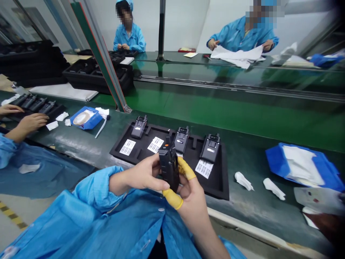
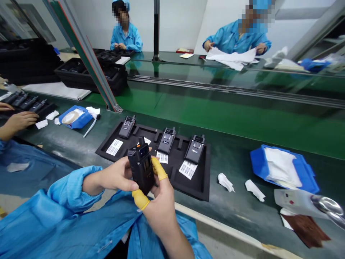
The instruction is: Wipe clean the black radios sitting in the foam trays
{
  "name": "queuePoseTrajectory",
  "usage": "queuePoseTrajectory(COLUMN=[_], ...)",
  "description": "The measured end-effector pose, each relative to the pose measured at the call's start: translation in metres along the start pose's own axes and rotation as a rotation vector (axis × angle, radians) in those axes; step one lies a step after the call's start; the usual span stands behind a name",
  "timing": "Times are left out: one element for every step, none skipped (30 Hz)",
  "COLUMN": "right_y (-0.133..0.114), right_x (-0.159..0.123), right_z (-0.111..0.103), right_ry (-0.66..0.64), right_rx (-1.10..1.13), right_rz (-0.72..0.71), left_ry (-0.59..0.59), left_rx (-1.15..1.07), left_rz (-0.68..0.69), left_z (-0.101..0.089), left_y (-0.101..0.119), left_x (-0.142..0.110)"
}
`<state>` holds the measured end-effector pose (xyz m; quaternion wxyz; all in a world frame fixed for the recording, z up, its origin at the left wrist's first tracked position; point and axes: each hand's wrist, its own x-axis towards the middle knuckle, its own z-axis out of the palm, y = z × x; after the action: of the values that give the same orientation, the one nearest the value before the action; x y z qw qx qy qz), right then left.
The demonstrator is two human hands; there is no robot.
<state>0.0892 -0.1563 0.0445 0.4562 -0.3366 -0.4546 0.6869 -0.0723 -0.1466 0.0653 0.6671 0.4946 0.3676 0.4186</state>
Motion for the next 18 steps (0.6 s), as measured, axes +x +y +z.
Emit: queuePoseTrajectory(right_y=[0.000, 0.000, -0.001, -0.001, -0.002, -0.004, -0.005, -0.006, -0.007, -0.007, -0.008, -0.008, -0.008, -0.008, -0.007, -0.007, -0.006, -0.006], right_x=[0.001, 0.001, 0.002, 0.002, 0.003, 0.003, 0.004, 0.004, 0.004, 0.005, 0.006, 0.007, 0.009, 0.011, 0.013, 0.015, 0.018, 0.021], right_z=[0.000, 0.000, 0.000, -0.001, -0.001, -0.002, -0.003, -0.003, -0.004, -0.005, -0.005, -0.006, -0.007, -0.007, -0.008, -0.009, -0.010, -0.011], right_ry=[0.002, 0.007, 0.011, 0.013, 0.013, 0.012, 0.007, 0.000, -0.009, -0.018, -0.026, -0.032, -0.036, -0.039, -0.039, -0.038, -0.035, -0.033], right_rx=[0.001, 0.005, 0.009, 0.012, 0.014, 0.015, 0.017, 0.021, 0.028, 0.036, 0.045, 0.051, 0.054, 0.054, 0.051, 0.048, 0.043, 0.037], right_rz=[-0.001, -0.005, -0.012, -0.016, -0.018, -0.015, -0.010, -0.002, 0.007, 0.014, 0.019, 0.025, 0.028, 0.031, 0.033, 0.031, 0.030, 0.027], left_ry=[-0.004, -0.006, -0.009, -0.013, -0.016, -0.018, -0.022, -0.028, -0.034, -0.039, -0.049, -0.061, -0.074, -0.086, -0.098, -0.105, -0.106, -0.105], left_rx=[0.003, 0.009, 0.018, 0.030, 0.045, 0.063, 0.081, 0.099, 0.119, 0.140, 0.160, 0.178, 0.193, 0.201, 0.200, 0.196, 0.192, 0.191], left_rz=[-0.002, -0.002, -0.001, 0.001, 0.001, 0.000, -0.001, -0.003, -0.006, -0.009, -0.013, -0.017, -0.021, -0.025, -0.028, -0.034, -0.042, -0.050], left_z=[-0.001, -0.001, -0.001, -0.001, -0.001, -0.001, -0.001, 0.000, 0.000, -0.001, -0.001, -0.001, -0.002, -0.003, -0.004, -0.006, -0.007, -0.009], left_y=[0.001, 0.002, 0.004, 0.005, 0.007, 0.009, 0.011, 0.014, 0.017, 0.020, 0.023, 0.025, 0.027, 0.029, 0.031, 0.032, 0.032, 0.032], left_x=[0.000, 0.001, 0.002, 0.003, 0.003, 0.004, 0.005, 0.005, 0.006, 0.007, 0.009, 0.010, 0.012, 0.014, 0.017, 0.020, 0.023, 0.026])
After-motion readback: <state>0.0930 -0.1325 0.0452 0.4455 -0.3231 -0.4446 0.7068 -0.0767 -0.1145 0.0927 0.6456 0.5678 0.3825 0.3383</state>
